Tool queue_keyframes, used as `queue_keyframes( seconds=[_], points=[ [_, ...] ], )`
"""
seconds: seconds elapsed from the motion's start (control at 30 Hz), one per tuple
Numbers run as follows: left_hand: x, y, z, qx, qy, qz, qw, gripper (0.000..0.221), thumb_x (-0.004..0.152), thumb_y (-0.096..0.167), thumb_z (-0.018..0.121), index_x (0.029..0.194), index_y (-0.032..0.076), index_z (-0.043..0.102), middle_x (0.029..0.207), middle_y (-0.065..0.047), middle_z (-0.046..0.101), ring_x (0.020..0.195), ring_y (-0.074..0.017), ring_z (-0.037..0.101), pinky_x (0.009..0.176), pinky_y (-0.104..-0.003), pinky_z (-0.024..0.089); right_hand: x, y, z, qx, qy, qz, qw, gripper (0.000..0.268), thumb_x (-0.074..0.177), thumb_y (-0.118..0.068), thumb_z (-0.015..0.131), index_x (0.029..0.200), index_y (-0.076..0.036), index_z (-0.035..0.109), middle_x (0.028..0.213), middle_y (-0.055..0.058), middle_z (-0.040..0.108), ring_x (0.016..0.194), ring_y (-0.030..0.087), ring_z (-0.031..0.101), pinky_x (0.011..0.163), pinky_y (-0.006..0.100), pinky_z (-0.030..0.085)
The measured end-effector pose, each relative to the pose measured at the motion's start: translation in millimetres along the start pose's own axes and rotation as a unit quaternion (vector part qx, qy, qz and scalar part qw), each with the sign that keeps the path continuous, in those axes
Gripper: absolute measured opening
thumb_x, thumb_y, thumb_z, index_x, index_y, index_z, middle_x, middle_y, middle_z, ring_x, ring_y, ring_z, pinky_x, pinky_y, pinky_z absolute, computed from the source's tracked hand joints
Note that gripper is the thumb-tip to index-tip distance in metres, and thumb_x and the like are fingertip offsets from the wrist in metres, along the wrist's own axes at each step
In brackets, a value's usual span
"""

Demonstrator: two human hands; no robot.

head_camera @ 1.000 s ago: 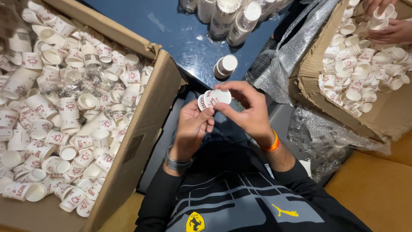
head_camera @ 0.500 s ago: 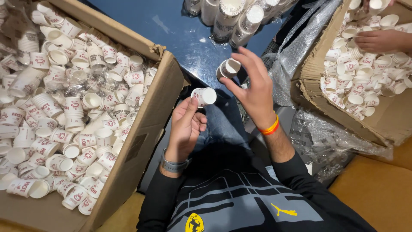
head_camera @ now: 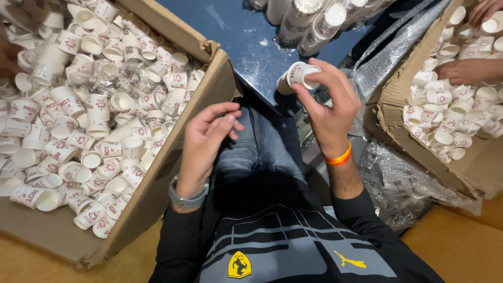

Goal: Manually sorting, counting, and packaging paper cups into plastic sleeves from large cardboard boxes.

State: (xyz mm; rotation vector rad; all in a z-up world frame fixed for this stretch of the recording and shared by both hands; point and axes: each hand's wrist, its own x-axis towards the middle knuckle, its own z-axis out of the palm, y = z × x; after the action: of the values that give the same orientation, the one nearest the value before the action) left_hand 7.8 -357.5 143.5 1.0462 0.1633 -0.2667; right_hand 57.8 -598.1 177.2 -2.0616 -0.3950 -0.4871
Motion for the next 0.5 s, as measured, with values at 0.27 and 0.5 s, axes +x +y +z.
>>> queue_keyframes(
  seconds=[0.27,0.5],
  points=[
    [-15.7,35.3,-19.9,0.244,0.114,0.123,0.955,0.017,0.100,0.003,0.070,0.116,-0.001,0.070,0.098,0.002,0.070,0.084,-0.0003,0.062,0.075,-0.016,0.051,0.3,20.4,17.3,-0.076,-0.047,-0.024,0.996,0.028,0.092,-0.001,0.088,0.112,-0.001,0.068,0.125,0.016,0.071,0.111,0.027,0.073,0.094,0.035,0.059],
    [5.5,65.1,4.1,0.270,0.065,0.229,0.933,0.012,0.103,0.003,0.072,0.115,0.004,0.072,0.098,0.005,0.068,0.084,0.0002,0.058,0.073,-0.015,0.046,-9.6,33.5,31.2,-0.021,0.015,0.008,1.000,0.032,0.093,-0.004,0.090,0.110,0.000,0.063,0.124,0.016,0.072,0.110,0.025,0.074,0.095,0.035,0.061]
  ],
)
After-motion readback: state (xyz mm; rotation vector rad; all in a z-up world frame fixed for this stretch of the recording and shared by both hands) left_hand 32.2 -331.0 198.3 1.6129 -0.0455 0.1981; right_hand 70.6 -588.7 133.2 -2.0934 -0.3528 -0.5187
